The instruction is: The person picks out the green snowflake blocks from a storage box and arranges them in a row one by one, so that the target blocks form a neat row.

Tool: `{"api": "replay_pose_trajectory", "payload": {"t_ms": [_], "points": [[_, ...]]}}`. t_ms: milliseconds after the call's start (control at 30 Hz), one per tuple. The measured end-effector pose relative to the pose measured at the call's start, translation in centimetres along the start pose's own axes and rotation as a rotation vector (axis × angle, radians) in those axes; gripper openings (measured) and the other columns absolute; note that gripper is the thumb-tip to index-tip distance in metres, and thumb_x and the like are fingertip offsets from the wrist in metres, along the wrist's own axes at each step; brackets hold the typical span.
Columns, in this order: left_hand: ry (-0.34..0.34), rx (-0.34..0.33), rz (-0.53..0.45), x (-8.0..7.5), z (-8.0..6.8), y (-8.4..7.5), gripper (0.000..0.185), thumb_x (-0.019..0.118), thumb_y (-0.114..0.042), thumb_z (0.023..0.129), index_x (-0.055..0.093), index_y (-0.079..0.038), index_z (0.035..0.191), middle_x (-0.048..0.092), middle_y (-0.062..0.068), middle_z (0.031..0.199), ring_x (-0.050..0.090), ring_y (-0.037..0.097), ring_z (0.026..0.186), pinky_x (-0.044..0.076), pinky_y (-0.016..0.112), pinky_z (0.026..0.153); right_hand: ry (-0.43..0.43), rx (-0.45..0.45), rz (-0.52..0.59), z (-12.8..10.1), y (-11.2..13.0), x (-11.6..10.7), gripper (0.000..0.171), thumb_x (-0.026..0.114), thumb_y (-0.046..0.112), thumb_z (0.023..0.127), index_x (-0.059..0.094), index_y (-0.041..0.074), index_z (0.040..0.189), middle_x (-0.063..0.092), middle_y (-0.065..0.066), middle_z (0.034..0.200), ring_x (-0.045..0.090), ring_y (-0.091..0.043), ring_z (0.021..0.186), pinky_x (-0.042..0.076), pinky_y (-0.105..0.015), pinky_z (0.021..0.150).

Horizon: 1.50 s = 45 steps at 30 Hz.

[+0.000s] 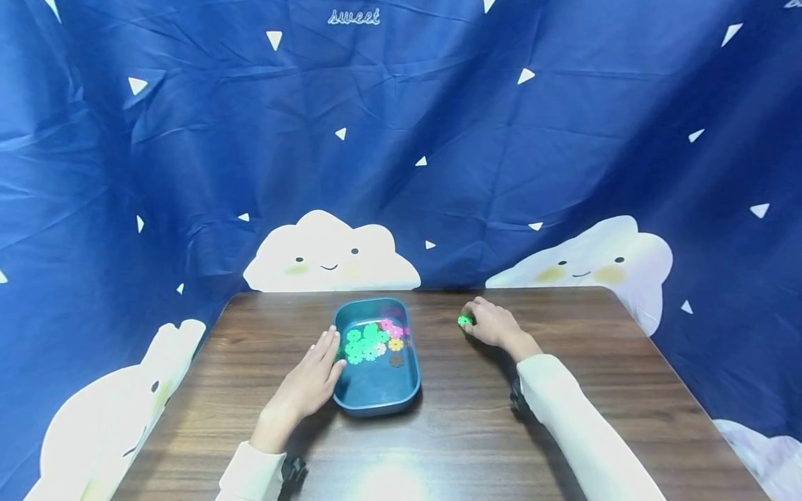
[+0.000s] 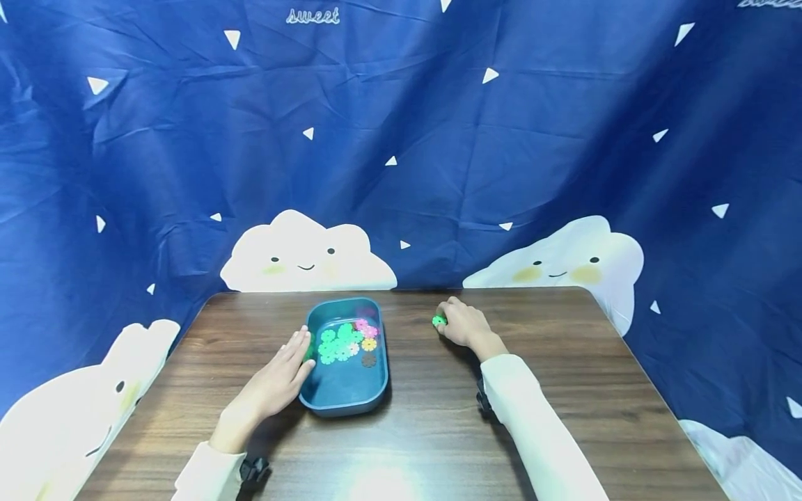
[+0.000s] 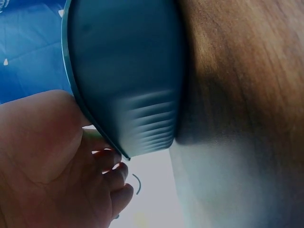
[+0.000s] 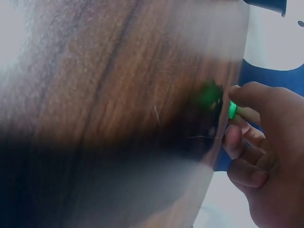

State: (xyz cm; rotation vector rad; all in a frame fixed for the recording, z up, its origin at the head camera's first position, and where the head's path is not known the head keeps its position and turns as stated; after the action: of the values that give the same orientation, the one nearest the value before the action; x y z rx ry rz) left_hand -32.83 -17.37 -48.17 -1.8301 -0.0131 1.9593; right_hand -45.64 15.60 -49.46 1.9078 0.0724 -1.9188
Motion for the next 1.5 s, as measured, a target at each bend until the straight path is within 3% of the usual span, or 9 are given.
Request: {"api": "replay_pose_trajectory", "payload": {"t_ms": [500,700,833,1100,1500], "points": [[0.001,0.003,0.016,0.1,0.3,-0.2,0.061,0.042,-0.033,0.105,0.024,-0.001,0.154,0.018,0.015,0.164,0.018,0.030,0.152,0.022,0.050,0.122,0.031,0.036,0.014,-0.4,-1.0,1.0,0.031,0.065,0.031,0.094,0.066,0.014,0.119,0.059,-0.007,0.116,0.063,-0.028,0.098,0.054,-0.051,0.080],[0.008,0.006,0.022,0.3,0.4,-0.1,0.061,0.040,-0.034,0.106,0.024,-0.001,0.154,0.018,0.015,0.164,0.018,0.030,0.152,0.022,0.050,0.122,0.038,0.005,-0.065,-0.2,0.0,0.7,0.035,0.064,0.032,0.094,0.064,0.013,0.124,0.059,-0.006,0.117,0.065,-0.028,0.095,0.054,-0.050,0.077],[0.006,0.002,0.012,0.1,0.2,-0.1,0.061,0.041,-0.033,0.105,0.025,0.000,0.154,0.019,0.016,0.163,0.019,0.032,0.151,0.022,0.051,0.122,0.020,-0.058,-0.105,0.2,2.7,-0.1,0.035,0.065,0.032,0.093,0.064,0.015,0.124,0.060,-0.003,0.117,0.066,-0.026,0.091,0.055,-0.049,0.077],[-0.005,-0.008,0.009,0.5,0.0,0.3,0.061,0.040,-0.033,0.106,0.022,-0.002,0.155,0.016,0.013,0.165,0.016,0.030,0.152,0.020,0.050,0.123,-0.092,-0.228,-0.098,1.0,10.5,-3.3,0.015,0.067,0.029,0.091,0.070,0.022,0.104,0.066,0.007,0.100,0.067,-0.019,0.085,0.055,-0.041,0.070],[-0.030,0.021,0.010,0.0,-0.1,-0.1,0.059,0.043,-0.028,0.105,0.026,0.002,0.153,0.021,0.018,0.162,0.020,0.034,0.151,0.023,0.052,0.121,-0.051,-0.387,-0.108,3.6,19.5,-3.5,0.005,0.063,0.025,0.093,0.067,0.026,0.090,0.062,0.013,0.088,0.056,-0.007,0.077,0.051,-0.029,0.067]]}}
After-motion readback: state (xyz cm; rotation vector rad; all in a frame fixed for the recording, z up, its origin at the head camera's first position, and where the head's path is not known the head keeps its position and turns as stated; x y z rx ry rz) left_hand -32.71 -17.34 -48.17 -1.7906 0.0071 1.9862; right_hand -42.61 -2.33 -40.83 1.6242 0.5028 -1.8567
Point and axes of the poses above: each hand's wrist, its own z-axis towards the middle knuckle, its own x-axis out of the palm, y = z × x, the point moved 10 cm from there along z, towards the middle knuckle
